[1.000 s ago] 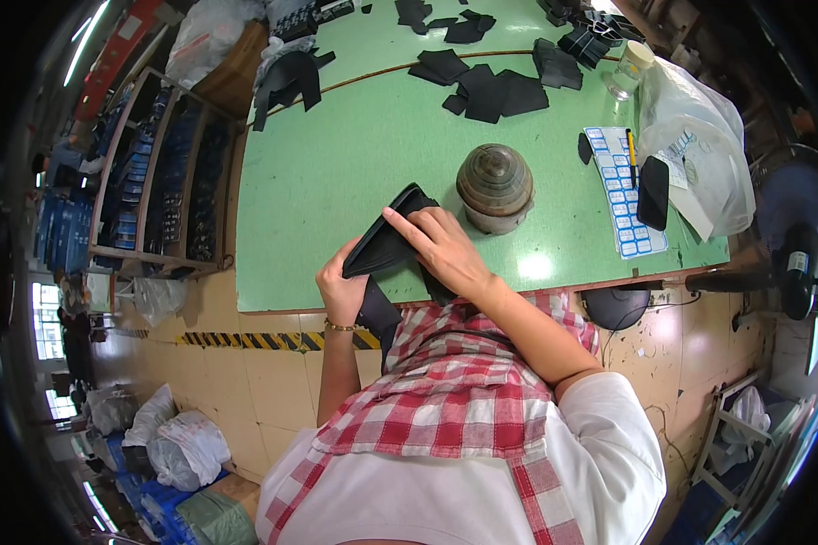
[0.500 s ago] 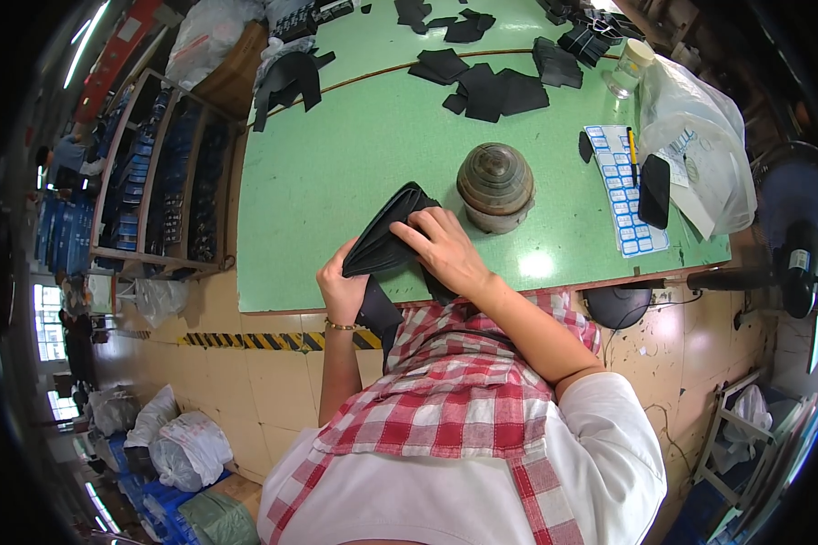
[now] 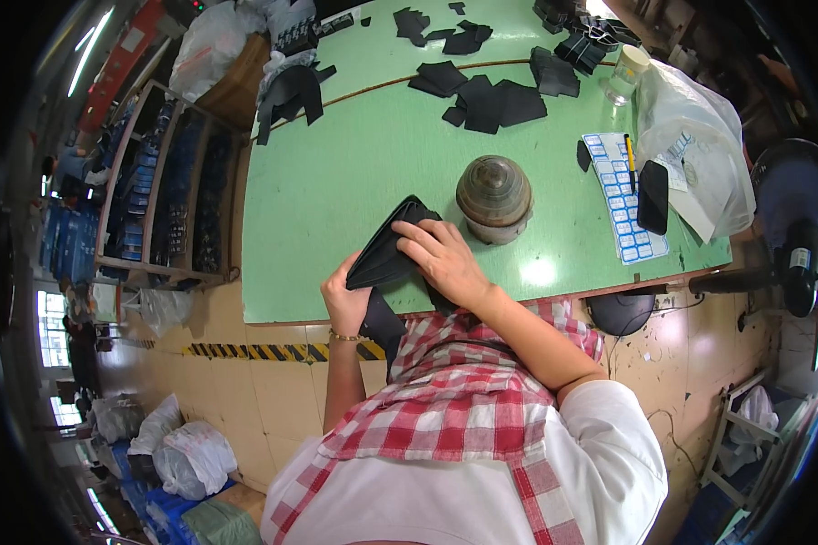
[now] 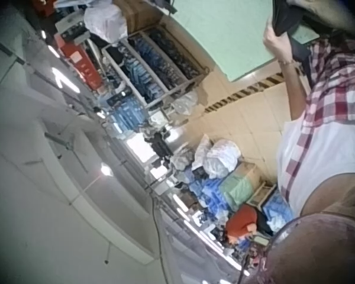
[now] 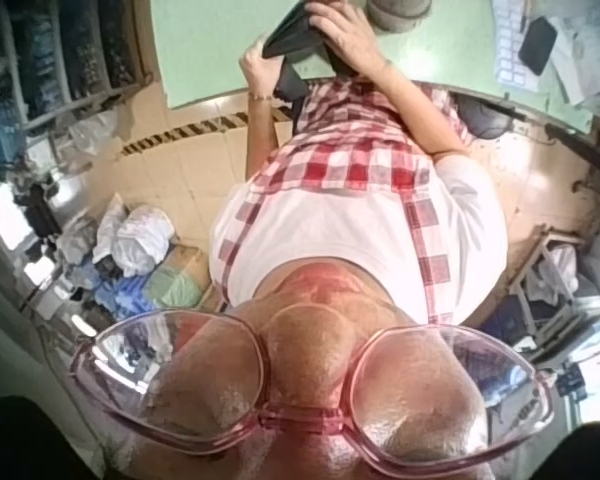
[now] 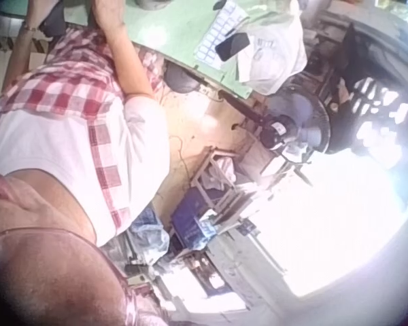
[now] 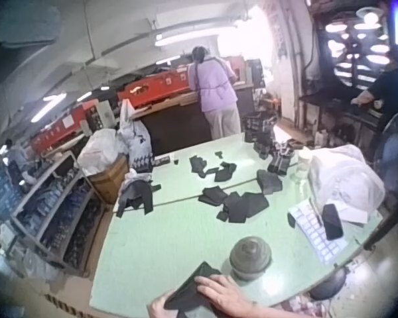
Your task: The recorder is sorting and preparing black leather shoe components at a workstation.
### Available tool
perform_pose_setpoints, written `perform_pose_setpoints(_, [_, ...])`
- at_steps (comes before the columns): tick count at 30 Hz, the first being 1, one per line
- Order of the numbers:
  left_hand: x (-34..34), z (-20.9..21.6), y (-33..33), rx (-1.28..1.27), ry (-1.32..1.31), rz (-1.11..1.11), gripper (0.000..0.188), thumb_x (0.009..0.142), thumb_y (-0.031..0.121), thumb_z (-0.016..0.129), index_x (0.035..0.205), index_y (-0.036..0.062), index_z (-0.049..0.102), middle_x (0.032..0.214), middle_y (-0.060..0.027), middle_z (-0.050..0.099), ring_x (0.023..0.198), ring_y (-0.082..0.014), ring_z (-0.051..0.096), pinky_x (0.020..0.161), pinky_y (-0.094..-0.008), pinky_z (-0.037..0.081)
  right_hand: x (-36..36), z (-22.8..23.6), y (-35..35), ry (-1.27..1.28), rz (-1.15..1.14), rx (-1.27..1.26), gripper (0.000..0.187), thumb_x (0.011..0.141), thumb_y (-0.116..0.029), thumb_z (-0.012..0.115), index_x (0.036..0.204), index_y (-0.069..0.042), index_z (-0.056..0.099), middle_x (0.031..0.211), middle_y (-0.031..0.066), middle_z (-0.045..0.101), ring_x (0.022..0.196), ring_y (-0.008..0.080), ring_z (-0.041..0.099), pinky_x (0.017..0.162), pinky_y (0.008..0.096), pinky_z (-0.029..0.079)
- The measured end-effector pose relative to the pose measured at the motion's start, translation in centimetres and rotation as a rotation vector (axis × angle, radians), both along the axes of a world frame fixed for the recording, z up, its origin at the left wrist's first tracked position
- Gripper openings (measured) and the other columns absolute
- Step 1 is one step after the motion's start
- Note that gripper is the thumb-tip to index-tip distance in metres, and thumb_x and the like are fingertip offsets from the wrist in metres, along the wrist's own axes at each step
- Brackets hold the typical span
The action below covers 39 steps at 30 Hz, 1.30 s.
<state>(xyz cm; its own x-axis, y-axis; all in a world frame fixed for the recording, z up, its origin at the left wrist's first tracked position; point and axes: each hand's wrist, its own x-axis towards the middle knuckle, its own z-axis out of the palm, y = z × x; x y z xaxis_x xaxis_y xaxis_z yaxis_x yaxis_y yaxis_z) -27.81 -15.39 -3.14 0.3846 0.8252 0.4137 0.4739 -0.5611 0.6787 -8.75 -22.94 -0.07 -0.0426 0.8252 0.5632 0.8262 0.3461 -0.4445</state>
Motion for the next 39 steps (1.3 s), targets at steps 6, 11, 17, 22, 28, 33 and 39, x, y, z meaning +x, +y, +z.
perform_pose_setpoints(6, [0.0, 0.3, 0.0, 0.026, 0.014, -0.011, 0.041, 0.061, -0.004, 0.066, 0.099, 0.0083, 0.063, 0.083, -0.0140, 0.064, 0.075, -0.0283, 0.063, 0.064, -0.0321, 0.049, -0.1, -0.2, 0.0, 0.005, 0.021, -0.036, 0.046, 0.059, -0.001, 0.063, 0.102, -0.008, 0.050, 0.118, 0.0024, 0.048, 0.104, 0.0234, 0.045, 0.085, 0.0356, 0.038])
perform_pose_setpoints(11, [0.1, 0.6, -0.2, 0.035, 0.013, -0.014, 0.039, 0.062, -0.002, 0.067, 0.099, 0.0076, 0.063, 0.083, -0.0136, 0.064, 0.074, -0.0280, 0.063, 0.064, -0.0321, 0.048, 0.0, 0.2, -0.1, -0.006, 0.003, -0.044, 0.045, 0.059, -0.002, 0.064, 0.101, -0.009, 0.049, 0.119, 0.0022, 0.047, 0.104, 0.0232, 0.045, 0.084, 0.0350, 0.038])
perform_pose_setpoints(17, [0.1, 0.7, -0.2, 0.014, 0.011, -0.011, 0.038, 0.062, -0.002, 0.066, 0.098, 0.0077, 0.063, 0.083, -0.0141, 0.064, 0.074, -0.0287, 0.063, 0.064, -0.0316, 0.049, 0.2, 0.7, -0.2, 0.007, 0.032, -0.036, 0.039, 0.063, -0.007, 0.066, 0.099, -0.009, 0.051, 0.112, 0.0039, 0.050, 0.101, 0.0232, 0.047, 0.084, 0.0364, 0.038])
perform_pose_setpoints(22, [-0.8, 2.3, 0.9, -0.269, -0.040, 0.126, 0.028, 0.066, 0.008, 0.073, 0.091, -0.0019, 0.063, 0.078, -0.0128, 0.066, 0.067, -0.0149, 0.063, 0.063, -0.0277, 0.048, 1.9, 3.6, -0.7, -0.075, -0.151, 0.252, 0.030, 0.070, -0.019, 0.069, 0.095, -0.009, 0.055, 0.102, 0.0059, 0.053, 0.096, 0.0248, 0.049, 0.086, 0.0394, 0.037])
perform_pose_setpoints(28, [-6.6, 1.6, 7.2, -0.643, -0.193, 0.134, 0.035, 0.067, 0.014, 0.076, 0.091, -0.0064, 0.061, 0.086, -0.0116, 0.065, 0.074, -0.0151, 0.061, 0.068, -0.0281, 0.051, 6.5, 3.0, 0.2, -0.067, -0.420, 0.134, 0.032, 0.074, -0.018, 0.064, 0.101, -0.004, 0.055, 0.111, 0.0100, 0.053, 0.108, 0.0290, 0.046, 0.092, 0.0406, 0.033])
perform_pose_setpoints(33, [-10.8, 2.6, 10.5, -0.743, -0.101, 0.215, 0.043, 0.066, 0.015, 0.077, 0.097, -0.0075, 0.059, 0.091, -0.0130, 0.064, 0.078, -0.0175, 0.062, 0.071, -0.0298, 0.052, 6.0, 2.7, 0.6, -0.121, -0.482, 0.167, 0.030, 0.076, -0.017, 0.062, 0.103, -0.005, 0.056, 0.112, 0.0077, 0.054, 0.111, 0.0281, 0.045, 0.093, 0.0398, 0.033])
perform_pose_setpoints(39, [-13.3, 3.8, 14.3, -0.825, -0.026, 0.180, 0.048, 0.062, 0.016, 0.080, 0.099, -0.0079, 0.059, 0.096, -0.0144, 0.063, 0.085, -0.0194, 0.062, 0.078, -0.0309, 0.050, 6.3, 2.5, 0.7, -0.142, -0.516, 0.189, 0.028, 0.077, -0.017, 0.061, 0.102, -0.007, 0.056, 0.111, 0.0056, 0.056, 0.109, 0.0276, 0.047, 0.092, 0.0385, 0.034])
